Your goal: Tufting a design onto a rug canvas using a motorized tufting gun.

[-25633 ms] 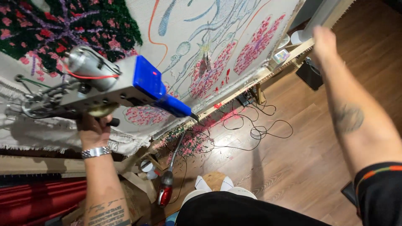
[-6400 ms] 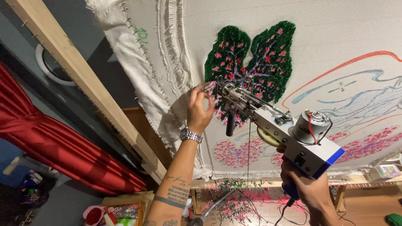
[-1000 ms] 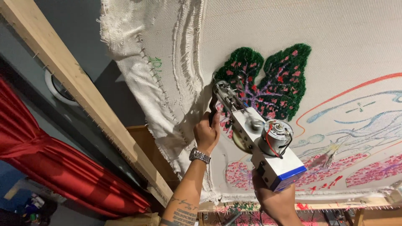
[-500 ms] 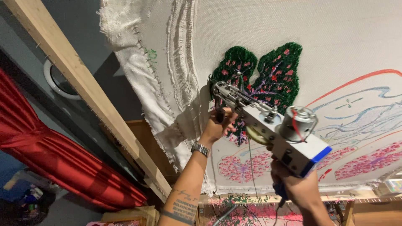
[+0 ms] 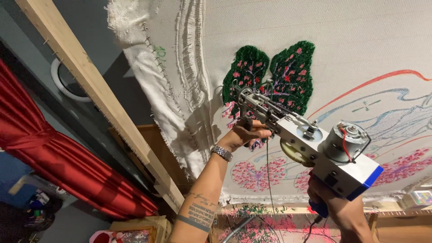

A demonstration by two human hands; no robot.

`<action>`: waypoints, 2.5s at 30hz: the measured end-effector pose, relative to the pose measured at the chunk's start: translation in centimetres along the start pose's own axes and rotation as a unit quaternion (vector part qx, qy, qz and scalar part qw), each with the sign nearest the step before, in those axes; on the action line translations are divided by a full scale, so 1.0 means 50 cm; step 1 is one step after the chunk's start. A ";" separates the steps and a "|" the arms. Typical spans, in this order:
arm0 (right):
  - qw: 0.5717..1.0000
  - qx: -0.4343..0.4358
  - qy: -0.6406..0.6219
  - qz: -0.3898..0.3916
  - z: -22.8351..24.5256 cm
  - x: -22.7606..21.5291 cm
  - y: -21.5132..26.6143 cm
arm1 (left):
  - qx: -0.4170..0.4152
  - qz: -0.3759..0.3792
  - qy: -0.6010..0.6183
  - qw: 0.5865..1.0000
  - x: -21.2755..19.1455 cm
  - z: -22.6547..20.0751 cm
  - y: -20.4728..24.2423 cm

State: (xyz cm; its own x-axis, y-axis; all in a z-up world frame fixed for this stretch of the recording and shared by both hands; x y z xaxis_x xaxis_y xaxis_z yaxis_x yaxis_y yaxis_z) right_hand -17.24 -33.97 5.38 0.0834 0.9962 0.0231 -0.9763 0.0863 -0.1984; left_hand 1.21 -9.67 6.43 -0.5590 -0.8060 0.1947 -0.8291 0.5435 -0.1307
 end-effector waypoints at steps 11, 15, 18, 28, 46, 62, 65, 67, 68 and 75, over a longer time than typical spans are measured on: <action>0.999 0.005 0.008 0.037 -0.070 0.006 0.008 | -0.011 -0.068 -0.101 0.993 -0.015 0.059 0.059; 0.998 0.039 0.033 0.019 -0.080 0.027 0.009 | -0.026 -0.081 -0.099 0.991 -0.021 0.060 0.074; 0.998 0.040 0.039 0.015 -0.080 0.040 0.004 | -0.023 -0.087 -0.107 0.990 -0.035 0.061 0.072; 0.996 0.065 0.057 -0.003 -0.087 0.070 -0.010 | -0.026 -0.100 -0.095 0.990 -0.058 0.054 0.056; 0.976 -0.093 0.192 -0.052 -0.075 0.217 -0.064 | 0.007 -0.189 0.063 0.980 -0.366 0.333 -0.145; 0.994 -0.057 0.090 -0.032 -0.072 0.234 -0.066 | 0.013 -0.197 0.009 0.980 -0.332 0.239 -0.104; 0.992 -0.067 0.099 -0.036 -0.046 0.235 -0.068 | 0.021 -0.207 0.046 0.977 -0.331 0.236 -0.100; 0.992 -0.041 0.113 -0.038 -0.069 0.226 -0.072 | 0.025 -0.210 0.059 0.976 -0.336 0.239 -0.103; 0.991 -0.013 0.126 -0.040 -0.083 0.222 -0.071 | 0.028 -0.214 0.071 0.974 -0.339 0.239 -0.101; 0.985 -0.046 0.150 -0.069 -0.076 0.222 -0.075 | 0.026 -0.250 0.077 0.965 -0.417 0.326 -0.166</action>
State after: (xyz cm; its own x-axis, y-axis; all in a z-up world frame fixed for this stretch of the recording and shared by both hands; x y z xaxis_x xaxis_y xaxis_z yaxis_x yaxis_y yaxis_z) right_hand -11.89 -23.23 2.67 0.2826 0.9308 -0.2317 -0.9305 0.2073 -0.3019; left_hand 19.74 -1.20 -12.38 -0.0848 -0.9176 0.3883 -0.9964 0.0790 -0.0310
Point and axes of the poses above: each hand's wrist, its own y-axis away from the middle knuckle, its own x-axis out of the palm, z = x × y, the point moved 5 cm from there along -y, towards the middle knuckle, and after that the axes turned 9 degrees about y, right-handed, at the moved point
